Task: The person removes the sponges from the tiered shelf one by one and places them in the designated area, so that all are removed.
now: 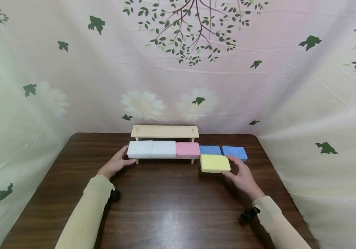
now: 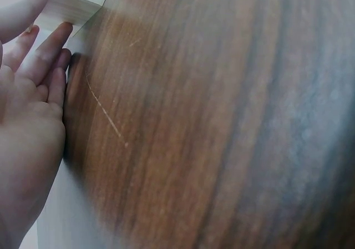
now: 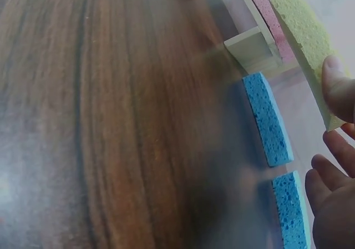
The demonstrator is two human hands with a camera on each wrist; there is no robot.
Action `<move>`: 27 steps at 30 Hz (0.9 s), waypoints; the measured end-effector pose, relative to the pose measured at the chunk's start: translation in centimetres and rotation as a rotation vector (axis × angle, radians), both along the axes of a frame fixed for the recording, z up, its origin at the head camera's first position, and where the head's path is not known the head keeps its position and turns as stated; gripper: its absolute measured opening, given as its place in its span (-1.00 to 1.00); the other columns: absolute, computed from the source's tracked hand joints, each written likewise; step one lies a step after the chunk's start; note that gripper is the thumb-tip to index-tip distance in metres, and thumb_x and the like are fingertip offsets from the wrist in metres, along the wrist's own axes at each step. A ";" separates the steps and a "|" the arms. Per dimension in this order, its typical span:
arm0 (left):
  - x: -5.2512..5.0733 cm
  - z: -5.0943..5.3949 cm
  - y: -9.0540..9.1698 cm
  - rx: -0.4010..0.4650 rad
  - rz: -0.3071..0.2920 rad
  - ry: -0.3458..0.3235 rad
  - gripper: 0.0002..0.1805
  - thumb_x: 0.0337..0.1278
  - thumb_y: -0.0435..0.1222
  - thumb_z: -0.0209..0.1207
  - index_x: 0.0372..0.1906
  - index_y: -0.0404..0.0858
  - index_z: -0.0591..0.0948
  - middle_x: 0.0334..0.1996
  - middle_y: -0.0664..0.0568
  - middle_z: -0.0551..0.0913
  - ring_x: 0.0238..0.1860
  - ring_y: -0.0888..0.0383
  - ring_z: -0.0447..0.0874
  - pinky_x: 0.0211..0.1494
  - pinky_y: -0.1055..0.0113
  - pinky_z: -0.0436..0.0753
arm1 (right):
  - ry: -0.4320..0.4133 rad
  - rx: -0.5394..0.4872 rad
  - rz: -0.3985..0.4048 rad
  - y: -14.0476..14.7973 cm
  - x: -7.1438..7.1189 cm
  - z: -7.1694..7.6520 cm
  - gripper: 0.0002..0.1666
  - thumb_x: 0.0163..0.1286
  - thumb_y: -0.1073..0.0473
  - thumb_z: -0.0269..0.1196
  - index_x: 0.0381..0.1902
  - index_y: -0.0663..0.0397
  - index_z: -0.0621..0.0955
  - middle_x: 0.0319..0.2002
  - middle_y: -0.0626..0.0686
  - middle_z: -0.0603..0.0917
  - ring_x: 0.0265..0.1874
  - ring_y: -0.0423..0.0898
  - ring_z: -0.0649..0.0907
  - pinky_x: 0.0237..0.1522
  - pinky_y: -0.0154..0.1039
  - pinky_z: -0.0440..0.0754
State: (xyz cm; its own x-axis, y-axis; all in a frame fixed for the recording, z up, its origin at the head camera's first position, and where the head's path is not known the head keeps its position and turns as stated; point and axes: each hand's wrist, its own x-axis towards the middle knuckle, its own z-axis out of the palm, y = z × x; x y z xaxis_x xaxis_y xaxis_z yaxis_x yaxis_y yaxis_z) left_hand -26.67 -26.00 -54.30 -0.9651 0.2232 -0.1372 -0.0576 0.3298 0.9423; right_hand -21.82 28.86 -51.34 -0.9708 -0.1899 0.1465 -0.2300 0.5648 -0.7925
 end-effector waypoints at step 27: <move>1.3 2.8 0.9 0.011 -0.009 -0.027 -0.06 0.39 -0.38 0.29 0.68 -0.32 0.00 0.60 -0.34 0.17 0.58 -0.30 0.05 0.60 -0.36 -0.06 | 0.081 0.201 -0.002 0.4 -0.4 -3.3 -0.20 0.38 0.14 0.49 0.48 0.19 0.45 0.38 0.30 0.53 0.41 0.30 0.47 0.38 0.35 0.38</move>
State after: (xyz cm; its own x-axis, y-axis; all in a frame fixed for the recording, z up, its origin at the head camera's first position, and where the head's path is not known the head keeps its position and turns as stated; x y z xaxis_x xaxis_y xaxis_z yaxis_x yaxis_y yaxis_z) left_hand -25.32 -25.07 -51.48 -0.9591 0.2331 -0.1605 -0.0802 0.3201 0.9440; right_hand -22.19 29.23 -54.68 -0.9580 -0.2209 0.1830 -0.2867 0.7105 -0.6426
